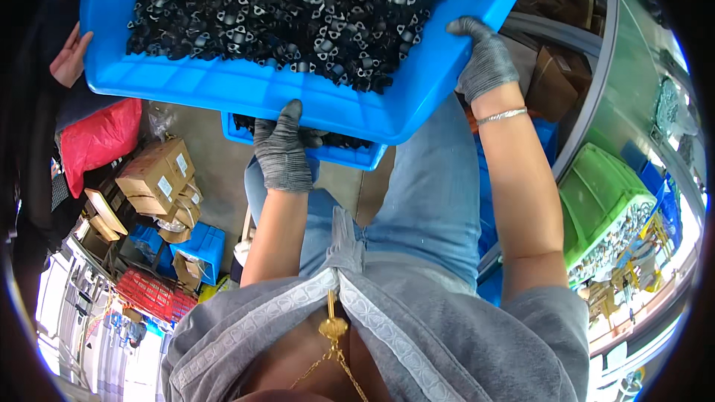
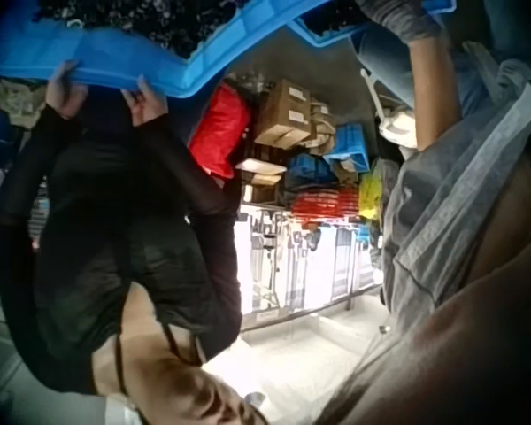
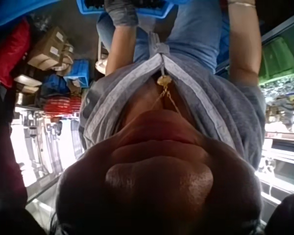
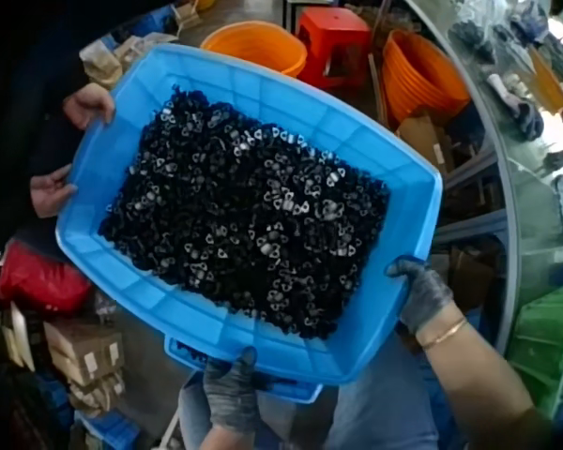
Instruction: Assembling small hardware components at a workstation.
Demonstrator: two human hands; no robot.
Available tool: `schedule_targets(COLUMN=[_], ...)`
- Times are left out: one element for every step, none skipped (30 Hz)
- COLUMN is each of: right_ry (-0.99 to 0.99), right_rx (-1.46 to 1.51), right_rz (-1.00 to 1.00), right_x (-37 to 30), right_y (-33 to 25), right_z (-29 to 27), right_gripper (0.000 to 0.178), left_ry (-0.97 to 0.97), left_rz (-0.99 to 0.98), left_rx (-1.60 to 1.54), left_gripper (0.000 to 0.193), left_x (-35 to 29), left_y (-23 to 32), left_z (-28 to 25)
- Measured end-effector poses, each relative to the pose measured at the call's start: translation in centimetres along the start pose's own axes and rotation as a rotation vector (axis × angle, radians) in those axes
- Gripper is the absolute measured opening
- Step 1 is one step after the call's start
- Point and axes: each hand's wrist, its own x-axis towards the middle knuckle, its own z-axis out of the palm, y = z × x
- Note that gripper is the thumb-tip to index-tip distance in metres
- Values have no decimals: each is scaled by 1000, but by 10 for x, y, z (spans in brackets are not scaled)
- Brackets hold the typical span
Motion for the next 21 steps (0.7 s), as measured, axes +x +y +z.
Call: schedule_targets(right_ry=[43,-38,-34,-20,-7,-30,26,85,92,109,127,139,148,158,161,184,208,227,225,158,102], right_rx=[-6,-17,-22,26,75,77,74,71,75,94,112,114,132,150,136,144,153,160,153,136,128], right_rz=[75,17,1,1,2,0,47,97,108,158,210,226,270,314,332,326,320,393,404,325,268], right_x=[-13,-12,-19,-28,-37,-43,-53,-59,-67,-74,-81,-86,-91,-97,-104,-112,-116,-115,-107,-97,-105], right_y=[-12,-5,6,19,32,46,63,75,90,104,119,139,161,184,205,226,243,255,265,275,293], right_z=[9,-4,-9,-14,-22,-23,-29,-33,-34,-37,-40,-46,-54,-61,-65,-70,-76,-83,-95,-109,-121], right_gripper=[55,53,53,50,48,48,46,44,44,43,42,42,41,40,40,38,37,39,39,38,37], left_ry=[-25,-11,-23,24,71,96,94,103,115,106,110,105,107,120,161,199,213,228,234,278,296], left_rz=[56,64,65,9,-48,-54,-47,-80,-125,-127,-140,-161,-183,-202,-271,-339,-354,-359,-356,-423,-440], left_rx=[-46,-19,-30,1,32,80,79,126,184,149,162,216,264,271,326,382,383,372,354,378,398], left_gripper=[35,34,34,33,32,29,29,29,28,27,27,28,28,28,26,23,23,24,24,27,27], left_x=[-13,-27,-33,-38,-44,-46,-48,-49,-54,-62,-66,-68,-75,-82,-88,-92,-96,-104,-104,-100,-103], left_y=[9,12,9,0,-9,-11,-13,-16,-17,-18,-23,-31,-38,-44,-51,-61,-72,-81,-94,-110,-127], left_z=[0,-2,-7,-16,-27,-43,-52,-61,-75,-85,-99,-115,-131,-147,-160,-170,-178,-187,-188,-190,-203])
